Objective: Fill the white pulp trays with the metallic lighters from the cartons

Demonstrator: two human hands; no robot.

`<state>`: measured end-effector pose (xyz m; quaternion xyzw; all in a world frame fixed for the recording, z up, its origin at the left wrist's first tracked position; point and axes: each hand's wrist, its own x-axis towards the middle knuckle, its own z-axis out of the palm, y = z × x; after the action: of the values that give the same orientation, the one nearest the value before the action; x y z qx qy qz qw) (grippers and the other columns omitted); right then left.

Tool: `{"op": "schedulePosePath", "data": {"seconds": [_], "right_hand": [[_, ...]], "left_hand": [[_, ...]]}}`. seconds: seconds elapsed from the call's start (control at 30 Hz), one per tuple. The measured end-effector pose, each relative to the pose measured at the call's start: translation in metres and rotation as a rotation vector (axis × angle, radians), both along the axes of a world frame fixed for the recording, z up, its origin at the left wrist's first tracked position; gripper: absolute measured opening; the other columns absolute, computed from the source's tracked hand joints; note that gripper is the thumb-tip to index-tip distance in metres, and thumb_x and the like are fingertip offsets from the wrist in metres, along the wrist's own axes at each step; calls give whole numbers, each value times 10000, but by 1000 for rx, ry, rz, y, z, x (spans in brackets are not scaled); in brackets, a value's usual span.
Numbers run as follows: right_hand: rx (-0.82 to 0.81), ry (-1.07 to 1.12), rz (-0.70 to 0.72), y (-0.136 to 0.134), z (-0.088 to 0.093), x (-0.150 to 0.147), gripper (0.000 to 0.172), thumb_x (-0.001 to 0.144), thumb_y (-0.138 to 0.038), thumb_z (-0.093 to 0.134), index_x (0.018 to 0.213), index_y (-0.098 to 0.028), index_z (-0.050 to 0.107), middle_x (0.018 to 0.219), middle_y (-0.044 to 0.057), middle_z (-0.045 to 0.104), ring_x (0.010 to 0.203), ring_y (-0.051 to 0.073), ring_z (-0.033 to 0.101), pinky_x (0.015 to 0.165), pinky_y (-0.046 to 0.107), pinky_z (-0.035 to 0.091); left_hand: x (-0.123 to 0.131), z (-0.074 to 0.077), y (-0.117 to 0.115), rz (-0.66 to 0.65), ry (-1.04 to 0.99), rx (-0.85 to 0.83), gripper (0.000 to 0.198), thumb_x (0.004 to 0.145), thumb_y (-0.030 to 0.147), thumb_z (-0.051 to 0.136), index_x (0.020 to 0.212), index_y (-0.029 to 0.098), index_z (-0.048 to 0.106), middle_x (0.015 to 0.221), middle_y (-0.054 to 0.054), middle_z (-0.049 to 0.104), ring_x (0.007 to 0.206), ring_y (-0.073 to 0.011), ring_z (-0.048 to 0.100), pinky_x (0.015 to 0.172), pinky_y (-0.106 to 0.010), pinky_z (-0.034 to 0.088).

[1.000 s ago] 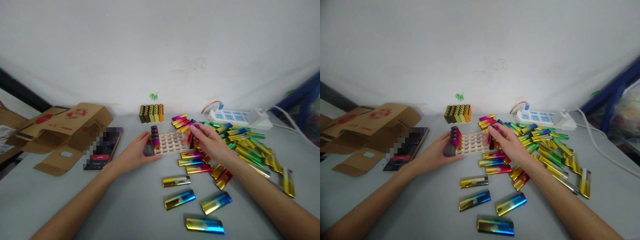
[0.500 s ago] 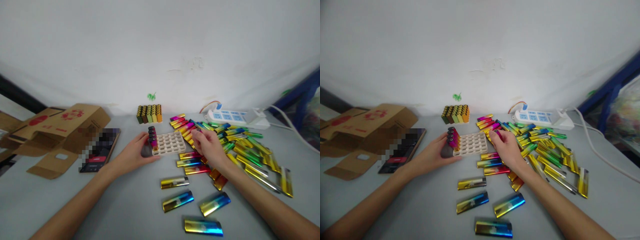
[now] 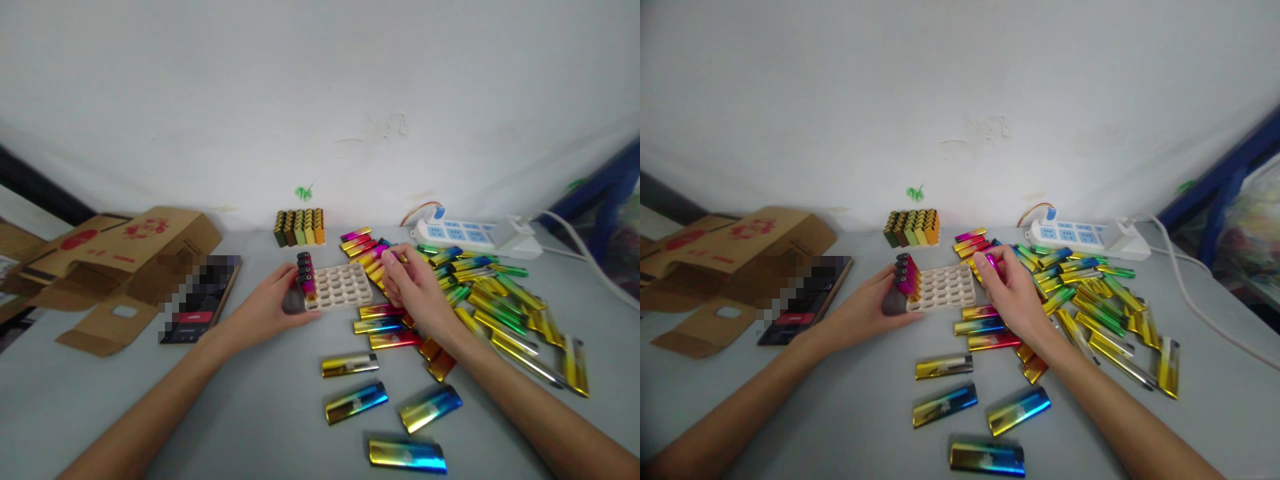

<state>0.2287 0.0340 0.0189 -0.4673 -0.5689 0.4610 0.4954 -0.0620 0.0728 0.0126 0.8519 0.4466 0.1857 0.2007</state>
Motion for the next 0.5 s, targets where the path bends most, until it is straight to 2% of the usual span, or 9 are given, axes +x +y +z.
{"op": "schedulePosePath", "data": {"seconds": [0.07,0.13,0.2,0.27,0.33,0.5], "right_hand": [[23,50,10,-1,5,-2,336,1036,-598,599,1054,-273,518,713,-70,512,562,123,462,493,250,384],[56,18,65,-2,9,-5,285,1043,-534,619,1126,-266,567,803,-34,601,662,147,586,617,289,520],[95,-19,118,-3,13,-9,257,1045,-480,632,1186,-266,609,943,12,673,795,178,683,751,346,605],[151,-57,149,-4,17,-15,235,1034,-442,659,1182,-260,660,1083,53,713,949,208,727,842,380,634],[211,-91,171,-3,22,-22,209,1012,-409,699,1145,-248,712,1121,66,746,1018,218,735,857,370,642],[361,-212,228,3,27,-39,182,952,-352,791,1092,-235,793,1059,53,830,921,211,778,866,372,651]], "left_hand": [[0,0,0,-3,6,-1,671,810,687,798,1279,230,656,1362,-151,658,1236,-373,674,1094,-544,580],[1,0,0,-16,4,-6,655,828,669,793,1271,206,657,1365,-160,657,1247,-370,668,1107,-529,570],[1,1,0,-30,-13,-13,665,833,667,789,1280,193,657,1374,-166,657,1265,-370,660,1120,-519,558],[2,2,0,-31,-31,-18,681,825,675,792,1289,193,661,1376,-165,662,1270,-372,656,1117,-514,555],[2,2,0,-24,-34,-20,690,823,673,796,1296,190,664,1371,-164,667,1268,-373,655,1109,-512,555],[1,1,0,-19,-28,-37,679,826,643,812,1302,183,663,1376,-165,656,1265,-373,644,1128,-534,528]]}}
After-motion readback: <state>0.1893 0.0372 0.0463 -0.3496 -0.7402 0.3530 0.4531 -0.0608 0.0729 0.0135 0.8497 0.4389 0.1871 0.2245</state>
